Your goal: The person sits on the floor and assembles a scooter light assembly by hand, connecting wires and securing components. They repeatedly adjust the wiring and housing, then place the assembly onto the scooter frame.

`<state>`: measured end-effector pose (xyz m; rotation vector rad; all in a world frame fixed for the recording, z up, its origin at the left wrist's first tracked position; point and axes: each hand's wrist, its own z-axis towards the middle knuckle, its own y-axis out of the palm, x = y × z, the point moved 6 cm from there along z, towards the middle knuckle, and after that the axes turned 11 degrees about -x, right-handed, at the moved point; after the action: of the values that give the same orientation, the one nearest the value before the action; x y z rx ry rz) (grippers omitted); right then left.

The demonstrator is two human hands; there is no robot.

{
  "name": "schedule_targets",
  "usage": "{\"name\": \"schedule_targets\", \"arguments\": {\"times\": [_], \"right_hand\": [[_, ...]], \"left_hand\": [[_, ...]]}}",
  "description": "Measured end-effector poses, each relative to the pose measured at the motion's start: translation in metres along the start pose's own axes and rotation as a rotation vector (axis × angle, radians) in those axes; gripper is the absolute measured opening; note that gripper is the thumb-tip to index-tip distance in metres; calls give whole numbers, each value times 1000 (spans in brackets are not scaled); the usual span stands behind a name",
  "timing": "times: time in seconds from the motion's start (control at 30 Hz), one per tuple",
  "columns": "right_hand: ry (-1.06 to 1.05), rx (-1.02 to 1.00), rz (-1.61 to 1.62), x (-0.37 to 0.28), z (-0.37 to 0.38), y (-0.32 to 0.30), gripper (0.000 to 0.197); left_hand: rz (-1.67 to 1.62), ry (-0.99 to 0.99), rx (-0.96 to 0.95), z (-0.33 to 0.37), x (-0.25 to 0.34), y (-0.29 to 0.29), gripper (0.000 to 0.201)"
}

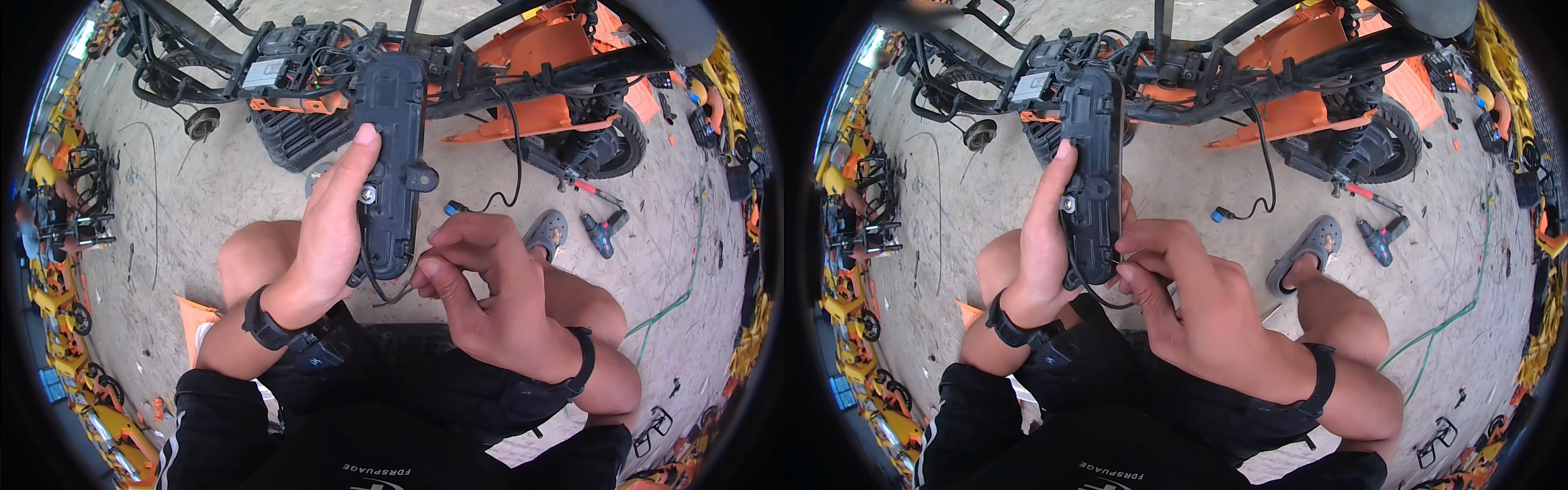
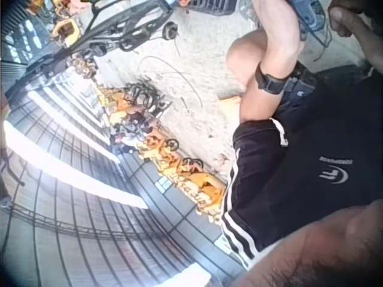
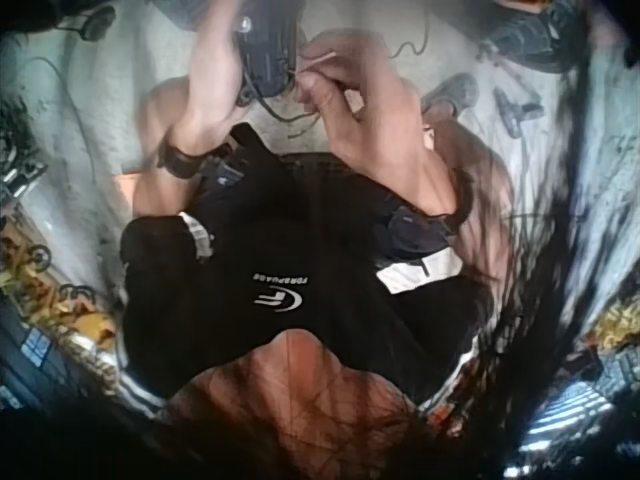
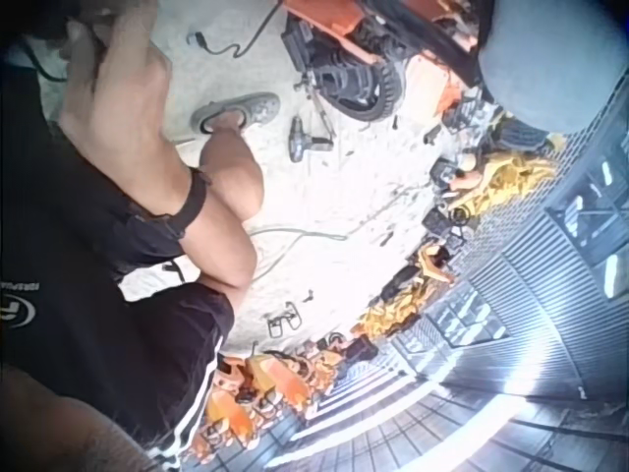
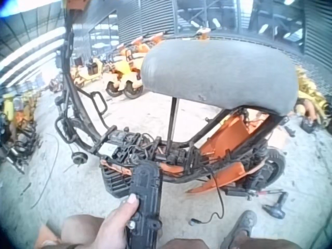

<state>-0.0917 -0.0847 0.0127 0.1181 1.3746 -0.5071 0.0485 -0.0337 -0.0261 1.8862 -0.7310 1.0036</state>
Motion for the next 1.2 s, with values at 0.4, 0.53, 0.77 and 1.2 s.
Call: {"name": "schedule_targets", "arguments": {"times": [0.4, 0.53, 0.77, 1.2], "right_hand": [[458, -146, 761, 23, 5, 1, 15], [509, -177, 851, 27, 4, 3, 16], [538, -143, 959, 31, 3, 8, 12], [177, -4, 476, 10, 2, 6, 14]], "left_hand": [[40, 9, 32, -2, 2, 5, 63], [29, 23, 7, -2, 1, 7, 63], [7, 13, -33, -2, 1, 6, 63], [84, 119, 25, -3, 10, 4, 58]]}}
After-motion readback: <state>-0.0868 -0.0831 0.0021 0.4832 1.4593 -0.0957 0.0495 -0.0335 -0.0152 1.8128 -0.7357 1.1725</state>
